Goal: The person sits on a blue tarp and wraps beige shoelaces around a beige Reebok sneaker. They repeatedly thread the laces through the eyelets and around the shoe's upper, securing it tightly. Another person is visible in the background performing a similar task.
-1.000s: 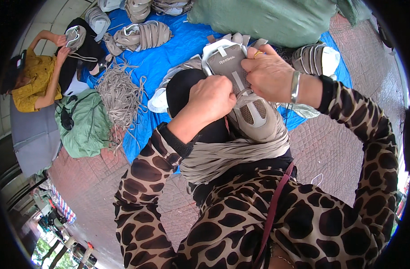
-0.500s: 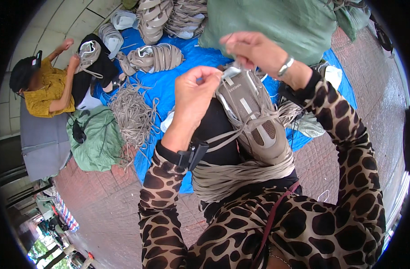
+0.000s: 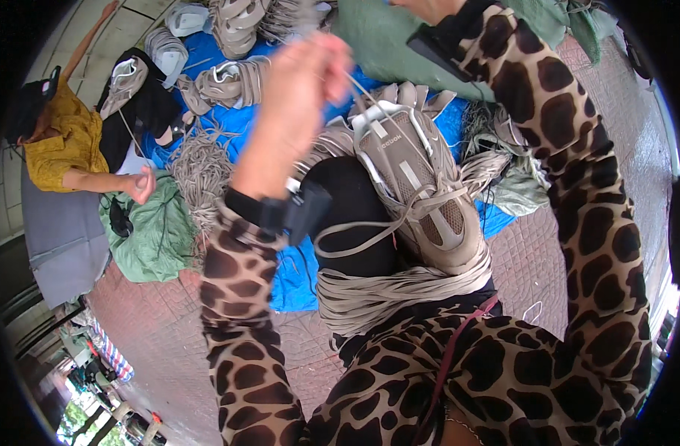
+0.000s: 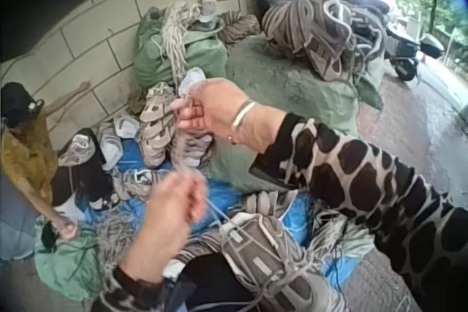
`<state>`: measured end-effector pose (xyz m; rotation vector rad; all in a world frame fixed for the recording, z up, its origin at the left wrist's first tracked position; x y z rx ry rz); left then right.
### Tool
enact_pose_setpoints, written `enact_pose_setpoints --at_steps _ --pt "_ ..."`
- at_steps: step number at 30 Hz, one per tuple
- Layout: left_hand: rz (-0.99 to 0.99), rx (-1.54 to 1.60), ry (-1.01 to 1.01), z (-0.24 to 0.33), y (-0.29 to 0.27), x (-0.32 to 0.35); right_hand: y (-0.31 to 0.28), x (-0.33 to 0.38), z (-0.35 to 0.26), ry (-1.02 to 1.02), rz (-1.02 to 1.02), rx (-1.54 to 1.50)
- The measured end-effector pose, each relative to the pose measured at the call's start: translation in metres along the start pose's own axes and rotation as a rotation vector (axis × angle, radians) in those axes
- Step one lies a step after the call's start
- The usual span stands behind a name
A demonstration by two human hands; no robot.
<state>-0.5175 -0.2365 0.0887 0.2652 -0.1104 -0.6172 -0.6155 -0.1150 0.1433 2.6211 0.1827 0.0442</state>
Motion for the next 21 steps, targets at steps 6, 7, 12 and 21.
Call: enact_pose_setpoints --at_steps 6,7,12,21 --pt "0.258 0.086 0.392 0.110 -0.108 -0.030 0.031 0.152 0.098 0.646 -0.373 0.387" --pt "0.244 0.060 0.389 0.114 -0.104 -0.032 0.035 0.153 0.105 0.689 -0.492 0.462" --pt "0.534 -0.333 0.156 0.051 -0.053 -0.006 -0.035 -0.013 0.036 0.149 -0.232 0.458" --pt "-0.028 -1.304 0.191 -0.032 0.095 0.112 0.001 -0.002 0.026 0.275 -0.358 0.572"
Point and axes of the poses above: each hand's wrist, its own x-axis away from the middle knuckle, its own y-axis out of the palm, z = x × y, the point moved 9 cm from there along -x, towards the middle knuckle, and after that the axes turned 4 degrees about -x, right-handed, at the moved point
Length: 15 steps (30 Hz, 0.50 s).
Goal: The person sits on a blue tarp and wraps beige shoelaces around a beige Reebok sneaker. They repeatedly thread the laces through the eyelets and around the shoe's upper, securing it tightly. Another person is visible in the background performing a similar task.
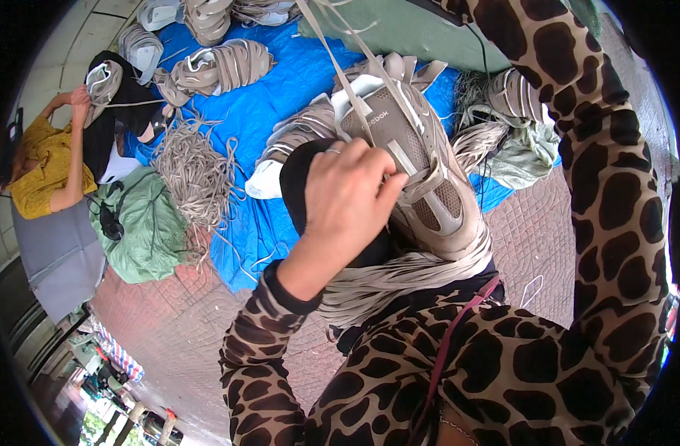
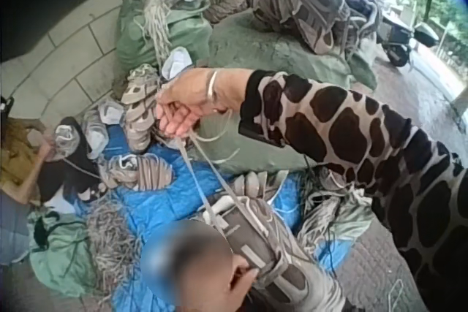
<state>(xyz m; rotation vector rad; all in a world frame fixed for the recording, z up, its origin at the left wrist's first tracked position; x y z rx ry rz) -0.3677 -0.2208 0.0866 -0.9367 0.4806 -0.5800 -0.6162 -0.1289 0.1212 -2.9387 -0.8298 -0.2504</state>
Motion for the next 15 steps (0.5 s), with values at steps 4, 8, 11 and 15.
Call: enact_pose_setpoints --at_steps 4,8,11,15 --pt "-0.120 -0.066 -0.026 0.009 0.016 0.004 0.003 0.006 -0.004 -0.014 0.004 0.045" --pt "-0.189 -0.146 -0.121 0.012 0.023 0.005 0.007 0.022 -0.008 -0.072 0.018 0.007" --pt "-0.301 0.136 -0.362 -0.011 0.036 0.008 0.008 0.027 -0.007 -0.104 0.027 -0.025" --pt "-0.252 0.334 -0.425 -0.018 0.052 0.010 0.023 0.036 -0.016 -0.117 0.050 -0.014"
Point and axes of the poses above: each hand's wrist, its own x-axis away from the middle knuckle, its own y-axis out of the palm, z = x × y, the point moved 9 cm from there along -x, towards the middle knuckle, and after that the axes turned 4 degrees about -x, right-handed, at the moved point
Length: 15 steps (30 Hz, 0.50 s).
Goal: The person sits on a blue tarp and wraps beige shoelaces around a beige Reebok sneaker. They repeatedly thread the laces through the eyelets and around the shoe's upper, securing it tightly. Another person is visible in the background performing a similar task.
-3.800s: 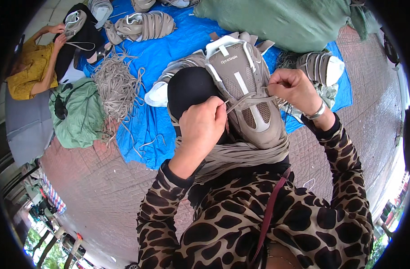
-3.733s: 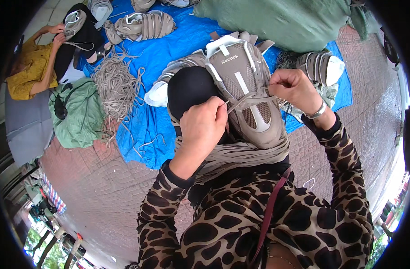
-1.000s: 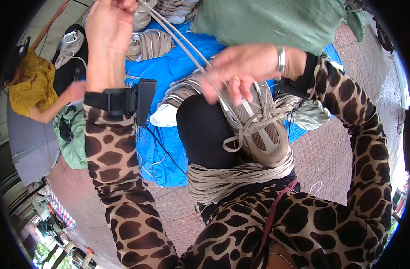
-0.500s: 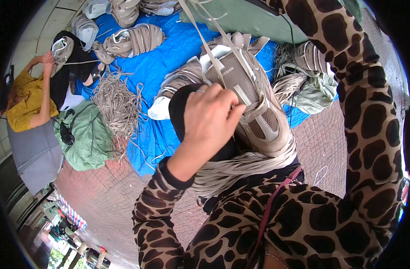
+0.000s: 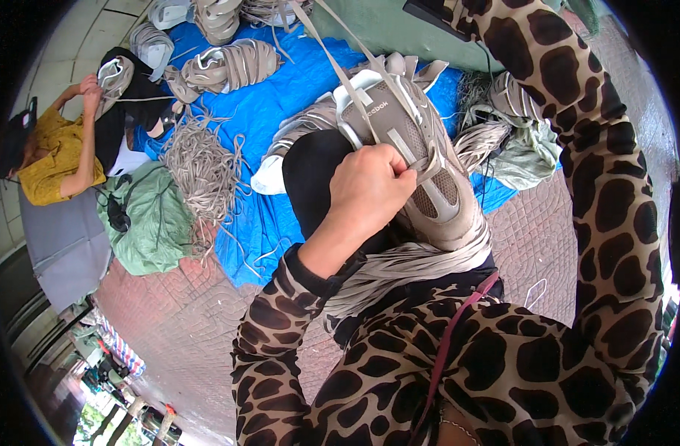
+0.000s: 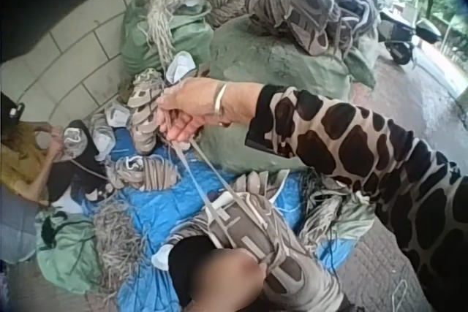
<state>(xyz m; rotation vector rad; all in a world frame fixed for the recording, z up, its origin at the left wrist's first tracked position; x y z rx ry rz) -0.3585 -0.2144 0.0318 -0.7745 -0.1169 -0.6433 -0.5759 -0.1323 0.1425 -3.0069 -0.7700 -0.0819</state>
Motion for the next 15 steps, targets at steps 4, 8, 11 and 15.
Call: enact_pose_setpoints --at_steps 4,8,11,15 --pt "-0.086 0.264 -0.024 -0.011 0.013 0.000 0.005 0.007 -0.007 -0.013 0.023 -0.026" --pt "-0.086 0.387 0.044 0.009 0.012 0.002 0.010 0.019 -0.009 -0.065 -0.014 -0.107" --pt "-0.035 0.005 0.148 0.033 0.012 -0.002 0.008 0.011 0.000 -0.033 -0.043 -0.158" --pt "0.096 -0.163 0.069 0.013 -0.022 0.008 0.010 0.017 -0.003 -0.045 -0.049 -0.167"
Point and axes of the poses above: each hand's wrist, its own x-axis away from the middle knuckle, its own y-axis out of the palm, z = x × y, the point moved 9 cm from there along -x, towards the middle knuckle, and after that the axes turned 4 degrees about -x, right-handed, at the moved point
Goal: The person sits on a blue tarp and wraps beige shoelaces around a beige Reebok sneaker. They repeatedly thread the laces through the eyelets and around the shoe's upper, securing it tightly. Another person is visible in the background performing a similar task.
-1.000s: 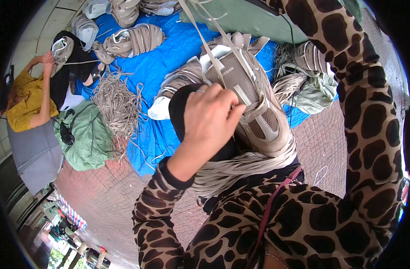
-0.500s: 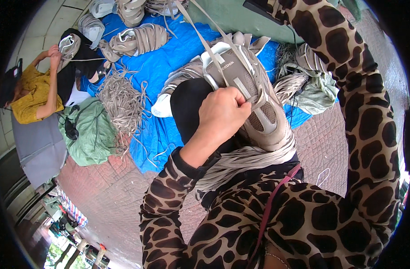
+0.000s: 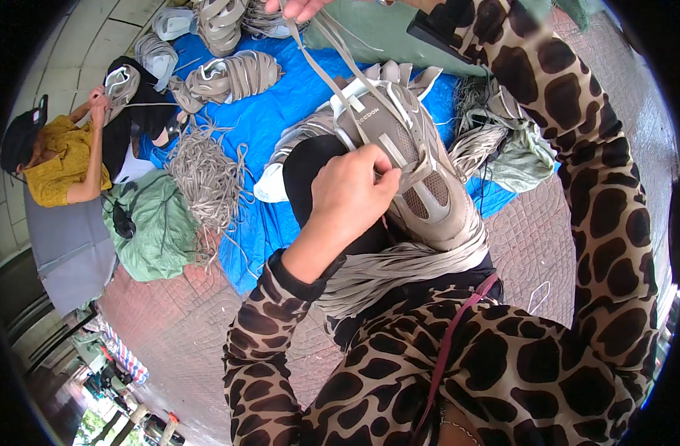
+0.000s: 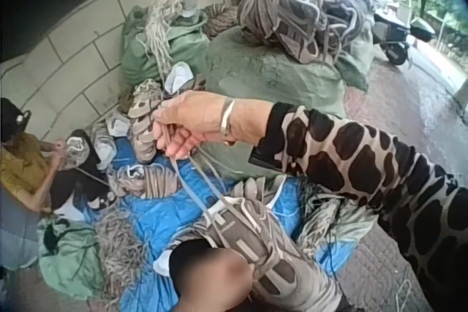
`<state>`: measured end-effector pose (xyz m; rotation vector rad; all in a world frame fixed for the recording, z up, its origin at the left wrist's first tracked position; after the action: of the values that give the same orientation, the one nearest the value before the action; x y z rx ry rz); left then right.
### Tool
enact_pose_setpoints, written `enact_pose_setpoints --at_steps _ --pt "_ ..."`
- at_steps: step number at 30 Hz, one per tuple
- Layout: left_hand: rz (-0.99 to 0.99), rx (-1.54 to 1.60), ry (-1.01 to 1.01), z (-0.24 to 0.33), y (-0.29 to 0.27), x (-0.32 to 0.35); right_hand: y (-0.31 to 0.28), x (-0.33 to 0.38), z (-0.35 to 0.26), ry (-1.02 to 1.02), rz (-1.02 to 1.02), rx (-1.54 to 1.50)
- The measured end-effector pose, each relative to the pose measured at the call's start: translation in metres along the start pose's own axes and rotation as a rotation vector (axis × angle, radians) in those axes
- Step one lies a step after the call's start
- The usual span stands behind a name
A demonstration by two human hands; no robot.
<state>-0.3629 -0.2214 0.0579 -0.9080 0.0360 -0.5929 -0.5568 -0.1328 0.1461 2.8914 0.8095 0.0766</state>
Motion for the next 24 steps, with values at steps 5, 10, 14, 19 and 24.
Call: enact_pose_setpoints --at_steps 5,10,14,19,24 --pt "0.034 -0.029 0.048 0.002 0.013 0.001 0.005 0.002 0.003 0.016 0.016 -0.035" --pt "-0.024 0.223 0.077 -0.001 0.027 0.009 0.010 0.007 0.000 0.012 0.006 -0.005" --pt "0.072 0.054 0.302 0.027 0.005 0.008 0.008 0.012 -0.001 -0.003 0.020 -0.027" --pt "0.060 0.000 0.241 0.029 0.008 0.006 0.008 0.015 0.003 0.002 0.016 -0.037" --pt "0.109 -0.356 0.248 0.040 0.014 0.004 0.014 0.019 0.008 0.014 0.013 -0.060"
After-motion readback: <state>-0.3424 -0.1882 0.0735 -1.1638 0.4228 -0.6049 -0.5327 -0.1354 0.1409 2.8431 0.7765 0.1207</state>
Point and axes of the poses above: each hand's wrist, its own x-axis away from the middle knuckle, its own y-axis out of the palm, z = x × y, the point moved 9 cm from there along -x, towards the middle knuckle, and after that the axes turned 4 degrees about -x, right-handed, at the moved point
